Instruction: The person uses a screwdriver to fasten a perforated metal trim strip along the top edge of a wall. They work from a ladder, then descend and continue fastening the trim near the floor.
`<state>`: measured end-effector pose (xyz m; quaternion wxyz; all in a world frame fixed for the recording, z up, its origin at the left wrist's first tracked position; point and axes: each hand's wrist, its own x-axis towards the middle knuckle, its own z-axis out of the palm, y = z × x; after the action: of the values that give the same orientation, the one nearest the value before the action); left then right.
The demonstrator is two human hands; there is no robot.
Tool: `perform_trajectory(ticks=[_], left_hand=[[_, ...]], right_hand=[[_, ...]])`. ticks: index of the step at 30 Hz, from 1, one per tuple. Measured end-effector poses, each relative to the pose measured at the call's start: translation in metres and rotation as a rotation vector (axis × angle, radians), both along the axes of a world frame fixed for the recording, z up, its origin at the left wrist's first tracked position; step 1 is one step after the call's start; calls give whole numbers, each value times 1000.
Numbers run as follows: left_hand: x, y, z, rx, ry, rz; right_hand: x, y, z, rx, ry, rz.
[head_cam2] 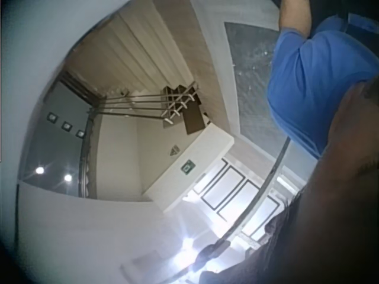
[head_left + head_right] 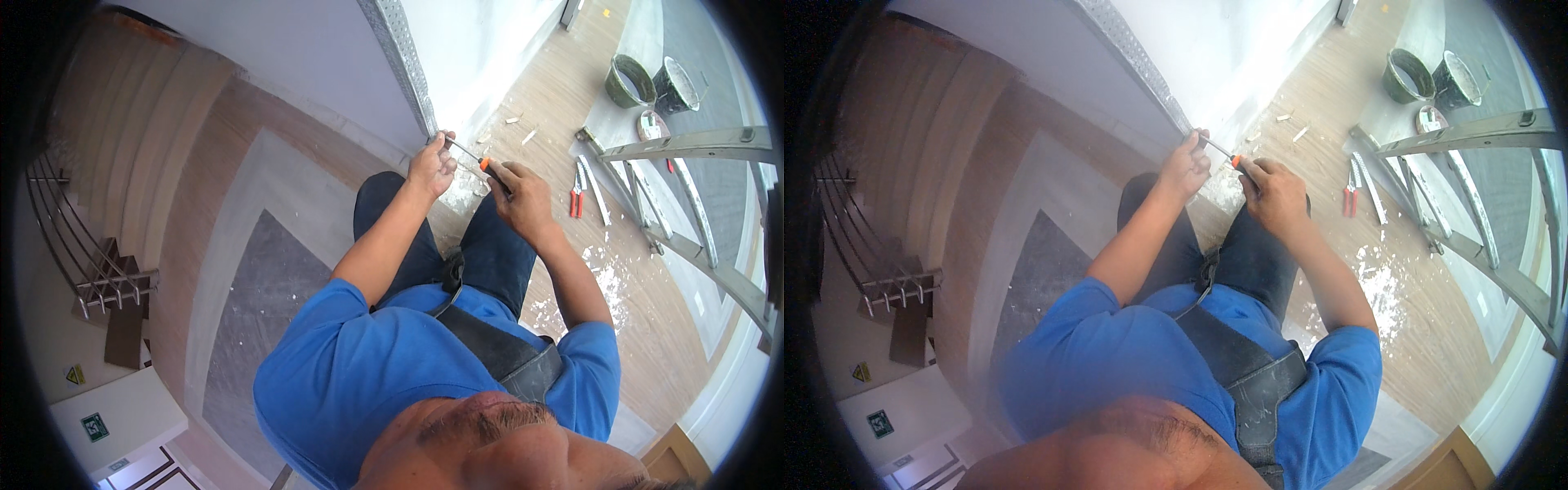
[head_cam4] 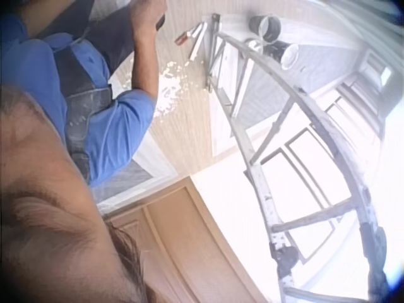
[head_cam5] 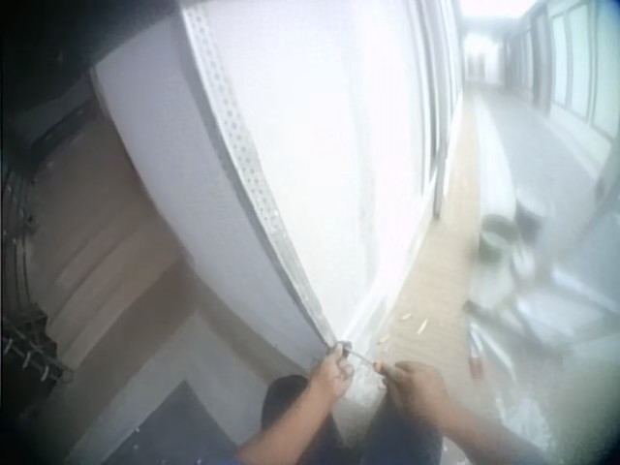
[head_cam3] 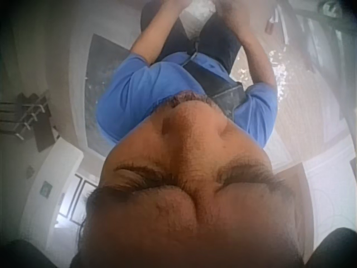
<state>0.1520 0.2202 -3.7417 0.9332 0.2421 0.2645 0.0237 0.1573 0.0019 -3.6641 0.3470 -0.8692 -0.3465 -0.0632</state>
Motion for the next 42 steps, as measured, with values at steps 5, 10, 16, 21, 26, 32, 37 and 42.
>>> perform_trajectory(ticks=[5, 10, 16, 21, 26, 32, 37, 42], left_hand=[[1, 2, 0, 17, 30, -31], [-6, 0, 3, 56, -3, -15], [-7, 0, 8, 183, -32, -66], [5, -9, 16, 212, -4, -59], [6, -27, 13, 203, -87, -202], [11, -34, 7, 233, 4, -116], [16, -36, 13, 239, -21, -105], [12, -40, 18, 255, -4, -80]], right_hand=[[11, 1, -9, 254, 657, -83], [29, 1, -31, 591, 1603, -173], [20, 0, -44, 392, 1069, 3], [12, 0, -33, -50, -73, 36], [57, -4, -38, 790, 1889, -264], [42, -5, -61, 457, 880, -60], [48, -10, -46, 457, 810, -4], [40, -25, -19, 166, 488, 35]])
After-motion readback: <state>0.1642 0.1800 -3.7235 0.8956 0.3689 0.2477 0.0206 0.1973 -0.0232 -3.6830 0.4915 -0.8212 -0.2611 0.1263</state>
